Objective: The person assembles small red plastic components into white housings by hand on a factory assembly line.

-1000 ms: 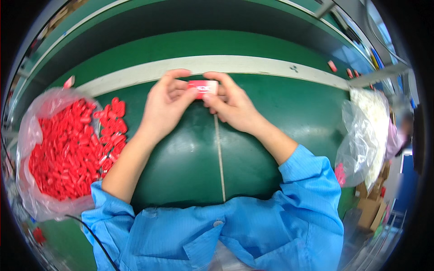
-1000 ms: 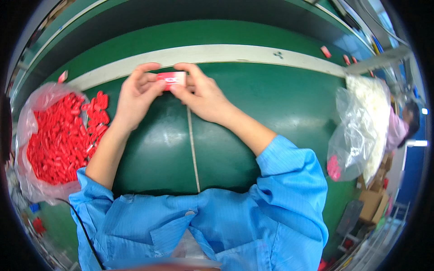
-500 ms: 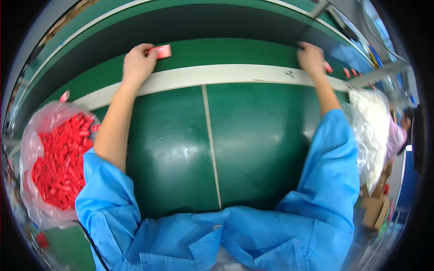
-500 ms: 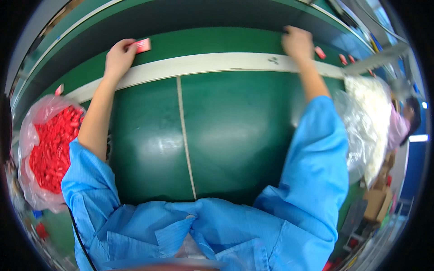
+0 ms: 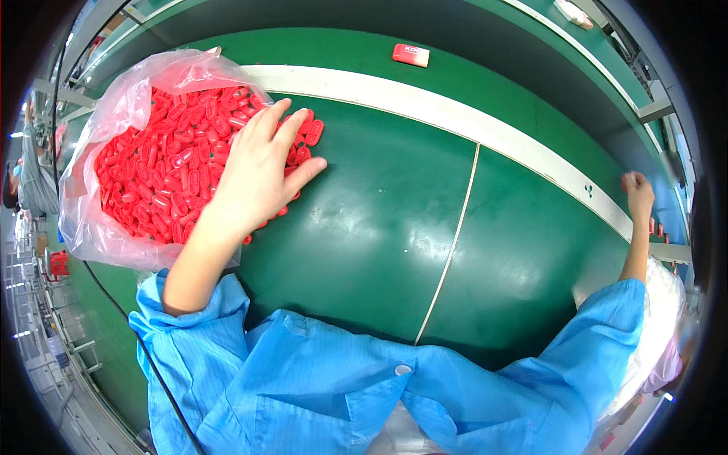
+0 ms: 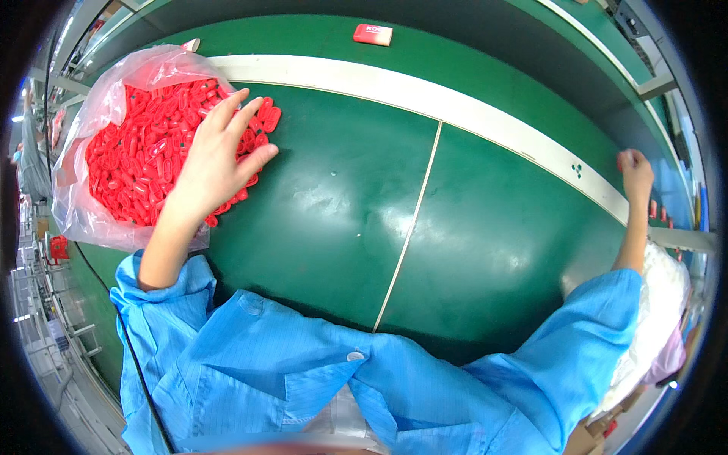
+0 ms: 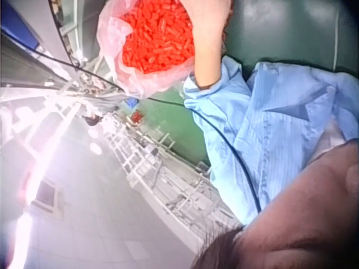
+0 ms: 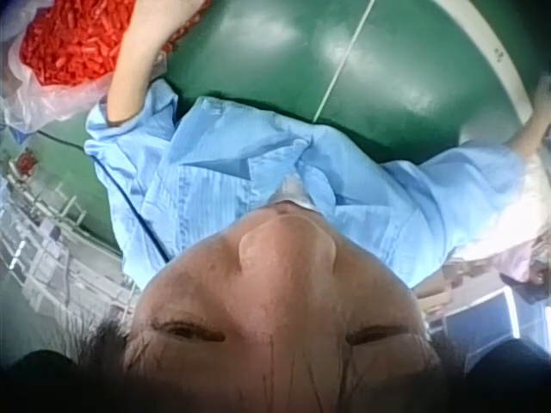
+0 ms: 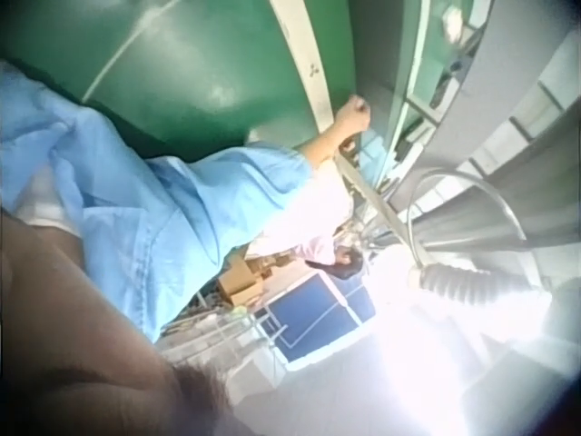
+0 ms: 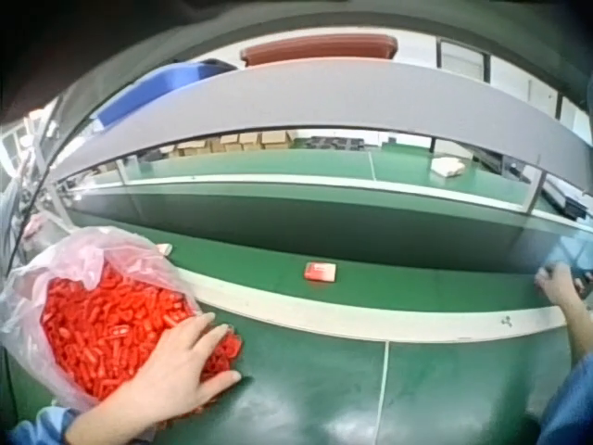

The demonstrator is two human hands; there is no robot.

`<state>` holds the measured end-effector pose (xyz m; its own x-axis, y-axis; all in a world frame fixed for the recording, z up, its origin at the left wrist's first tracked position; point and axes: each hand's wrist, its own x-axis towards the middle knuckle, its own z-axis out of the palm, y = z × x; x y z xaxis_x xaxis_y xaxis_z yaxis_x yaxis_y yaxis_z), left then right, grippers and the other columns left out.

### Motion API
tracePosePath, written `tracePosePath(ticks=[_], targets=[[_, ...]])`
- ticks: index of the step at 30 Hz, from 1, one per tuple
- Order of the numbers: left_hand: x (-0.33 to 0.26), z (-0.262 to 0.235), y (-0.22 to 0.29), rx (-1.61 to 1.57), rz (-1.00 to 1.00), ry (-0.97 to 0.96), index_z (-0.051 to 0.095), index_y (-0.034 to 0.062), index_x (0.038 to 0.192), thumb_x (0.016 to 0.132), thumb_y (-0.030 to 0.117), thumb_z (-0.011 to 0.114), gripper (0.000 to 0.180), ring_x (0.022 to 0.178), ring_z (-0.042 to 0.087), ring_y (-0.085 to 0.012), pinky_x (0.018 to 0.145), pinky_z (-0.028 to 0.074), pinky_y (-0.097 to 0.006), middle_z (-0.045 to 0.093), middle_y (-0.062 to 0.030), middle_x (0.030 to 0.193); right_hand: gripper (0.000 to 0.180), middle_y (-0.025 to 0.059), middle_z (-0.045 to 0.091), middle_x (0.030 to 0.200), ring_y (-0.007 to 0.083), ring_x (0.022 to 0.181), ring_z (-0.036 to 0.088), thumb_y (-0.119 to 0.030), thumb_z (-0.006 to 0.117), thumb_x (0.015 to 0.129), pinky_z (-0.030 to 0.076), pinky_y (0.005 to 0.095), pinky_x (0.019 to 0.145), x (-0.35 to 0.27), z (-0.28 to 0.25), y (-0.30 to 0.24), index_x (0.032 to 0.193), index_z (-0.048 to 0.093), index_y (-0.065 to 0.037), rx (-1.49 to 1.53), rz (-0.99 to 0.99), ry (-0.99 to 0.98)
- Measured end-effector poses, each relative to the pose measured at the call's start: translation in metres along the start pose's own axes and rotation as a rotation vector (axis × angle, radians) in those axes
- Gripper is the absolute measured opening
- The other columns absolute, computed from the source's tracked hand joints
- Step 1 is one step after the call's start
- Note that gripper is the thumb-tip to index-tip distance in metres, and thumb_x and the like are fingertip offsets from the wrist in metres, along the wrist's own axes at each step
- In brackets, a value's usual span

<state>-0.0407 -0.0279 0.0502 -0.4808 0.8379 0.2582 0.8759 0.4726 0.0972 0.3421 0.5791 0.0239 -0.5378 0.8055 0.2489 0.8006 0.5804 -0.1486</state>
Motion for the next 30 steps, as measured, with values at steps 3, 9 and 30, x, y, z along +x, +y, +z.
tracePosePath(ticks=[3,9,30], targets=[[-0.018,0.021,-0.005,0.057,-0.056,0.057,0.044,0.0063,0.128,0.080,0.041,0.061,0.061,0.123,0.036,-0.0387,0.100,0.029,-0.051,0.040,-0.0208,0.131,0.038,0.0033,0.063,0.083,0.0083,0.073,0.058,-0.034,0.062,0.084,0.044,0.0221,0.054,-0.056,-0.019,-0.149,0.109,0.061,-0.006,0.418,-0.022,-0.146],[-0.009,0.044,0.026,-0.156,0.032,0.167,0.047,0.0098,0.124,0.080,0.042,0.058,0.056,0.120,0.037,-0.0355,0.097,0.030,-0.049,0.044,-0.0171,0.126,0.026,0.0012,0.061,0.091,0.0065,0.069,0.054,-0.024,0.063,0.085,0.043,0.0188,0.052,-0.145,-0.016,-0.309,0.103,0.062,-0.005,0.878,-0.355,-0.381],[0.118,0.054,0.073,-0.518,0.224,-0.182,0.066,0.0015,0.092,0.074,0.013,0.067,0.021,0.075,0.061,-0.0252,0.071,0.049,-0.033,0.062,-0.0146,0.084,0.022,-0.0007,0.058,0.073,0.0033,0.063,0.050,-0.017,0.066,0.082,0.043,0.0182,0.059,-0.173,0.016,-0.335,0.095,0.061,0.001,1.018,-0.224,-0.362]])
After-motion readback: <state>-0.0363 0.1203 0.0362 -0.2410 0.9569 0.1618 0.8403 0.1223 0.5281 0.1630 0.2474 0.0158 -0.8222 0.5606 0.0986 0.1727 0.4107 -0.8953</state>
